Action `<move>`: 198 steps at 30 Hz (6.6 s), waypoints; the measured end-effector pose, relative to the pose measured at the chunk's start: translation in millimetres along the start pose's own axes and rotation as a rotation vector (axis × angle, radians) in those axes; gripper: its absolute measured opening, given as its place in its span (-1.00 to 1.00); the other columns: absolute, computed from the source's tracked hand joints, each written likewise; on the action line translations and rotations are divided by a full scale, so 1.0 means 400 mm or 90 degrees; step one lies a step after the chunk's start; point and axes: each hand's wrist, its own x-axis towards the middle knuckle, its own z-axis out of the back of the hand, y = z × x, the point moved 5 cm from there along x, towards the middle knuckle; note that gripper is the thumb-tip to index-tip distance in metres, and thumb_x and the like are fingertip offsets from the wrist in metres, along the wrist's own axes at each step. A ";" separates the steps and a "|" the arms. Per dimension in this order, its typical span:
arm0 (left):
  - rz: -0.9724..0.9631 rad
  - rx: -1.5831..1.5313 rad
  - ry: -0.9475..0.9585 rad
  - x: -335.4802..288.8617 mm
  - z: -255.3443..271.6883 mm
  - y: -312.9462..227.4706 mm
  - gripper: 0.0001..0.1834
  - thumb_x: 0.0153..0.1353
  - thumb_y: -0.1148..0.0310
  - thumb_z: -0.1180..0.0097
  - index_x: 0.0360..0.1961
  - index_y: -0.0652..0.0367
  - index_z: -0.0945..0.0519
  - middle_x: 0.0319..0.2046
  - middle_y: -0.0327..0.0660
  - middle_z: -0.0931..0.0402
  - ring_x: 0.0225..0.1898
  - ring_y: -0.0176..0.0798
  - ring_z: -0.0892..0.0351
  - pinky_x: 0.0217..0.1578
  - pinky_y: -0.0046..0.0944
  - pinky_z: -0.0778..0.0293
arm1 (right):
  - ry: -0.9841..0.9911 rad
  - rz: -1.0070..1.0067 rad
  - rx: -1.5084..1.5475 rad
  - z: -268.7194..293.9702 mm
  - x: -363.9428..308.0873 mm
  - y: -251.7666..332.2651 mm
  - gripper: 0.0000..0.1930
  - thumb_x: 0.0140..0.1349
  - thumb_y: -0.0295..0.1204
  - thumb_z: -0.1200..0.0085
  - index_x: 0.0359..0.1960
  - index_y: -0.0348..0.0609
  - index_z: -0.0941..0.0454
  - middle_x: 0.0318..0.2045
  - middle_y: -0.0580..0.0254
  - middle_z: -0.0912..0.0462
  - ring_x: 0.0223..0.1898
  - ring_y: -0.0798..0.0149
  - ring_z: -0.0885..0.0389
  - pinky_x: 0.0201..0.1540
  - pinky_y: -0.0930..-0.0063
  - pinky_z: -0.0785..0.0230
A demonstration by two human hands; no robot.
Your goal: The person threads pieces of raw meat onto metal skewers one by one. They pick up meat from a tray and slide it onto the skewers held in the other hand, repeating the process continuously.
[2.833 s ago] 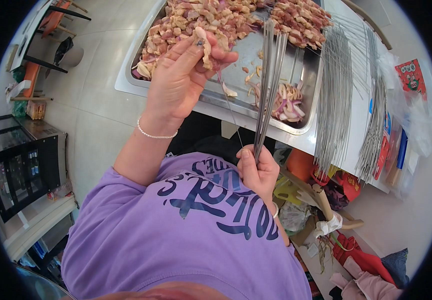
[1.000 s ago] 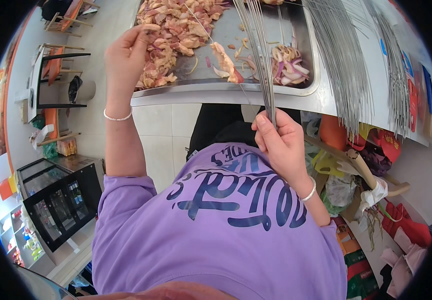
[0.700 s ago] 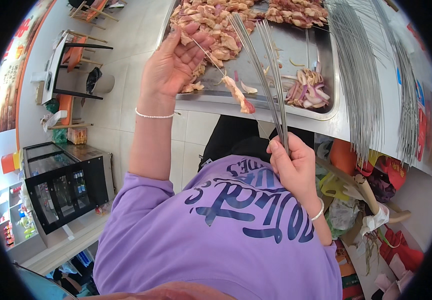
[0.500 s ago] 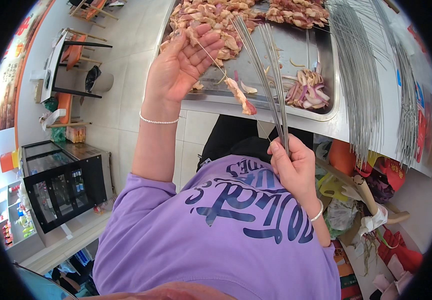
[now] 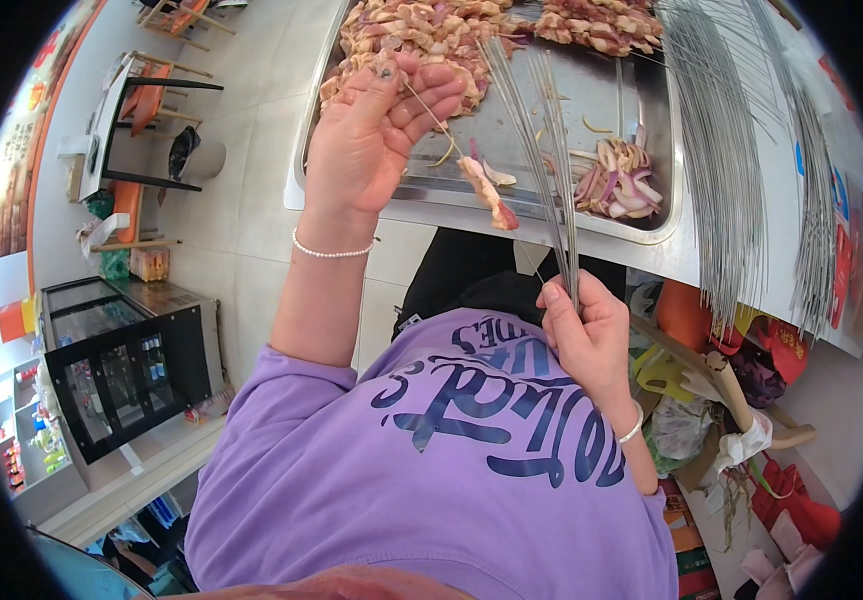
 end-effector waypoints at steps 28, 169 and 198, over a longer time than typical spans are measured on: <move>0.071 -0.073 0.047 -0.042 -0.048 0.059 -0.79 0.43 0.45 0.14 -0.06 0.30 -0.50 -0.03 0.12 -0.58 0.10 0.06 -0.56 0.20 0.03 -0.47 | -0.029 0.060 0.034 -0.016 0.005 -0.007 -0.84 0.41 -0.48 0.02 -0.37 -0.26 -0.46 -0.70 0.50 -0.35 -0.70 0.67 -0.23 -0.64 0.72 -0.01; -0.168 0.473 -0.078 0.088 0.131 -0.104 -0.83 0.31 0.44 -0.11 -0.11 0.25 -0.55 -0.25 -0.22 -0.60 -0.21 -0.47 -0.57 -0.19 -0.45 -0.48 | -0.091 0.085 0.027 0.026 0.000 0.004 -0.83 0.43 -0.46 0.02 -0.32 -0.29 -0.48 -0.63 0.46 -0.39 -0.65 0.64 -0.28 -0.61 0.72 -0.06; 0.111 -0.145 -0.022 0.027 0.024 0.010 -0.64 0.45 0.34 0.20 0.08 0.42 -0.43 0.05 0.16 -0.50 0.19 0.13 -0.47 0.22 0.01 -0.44 | 0.046 -0.025 0.047 0.008 0.003 -0.016 -0.80 0.44 -0.41 0.04 -0.35 -0.25 -0.48 -0.69 0.47 -0.39 -0.67 0.65 -0.27 -0.60 0.74 -0.06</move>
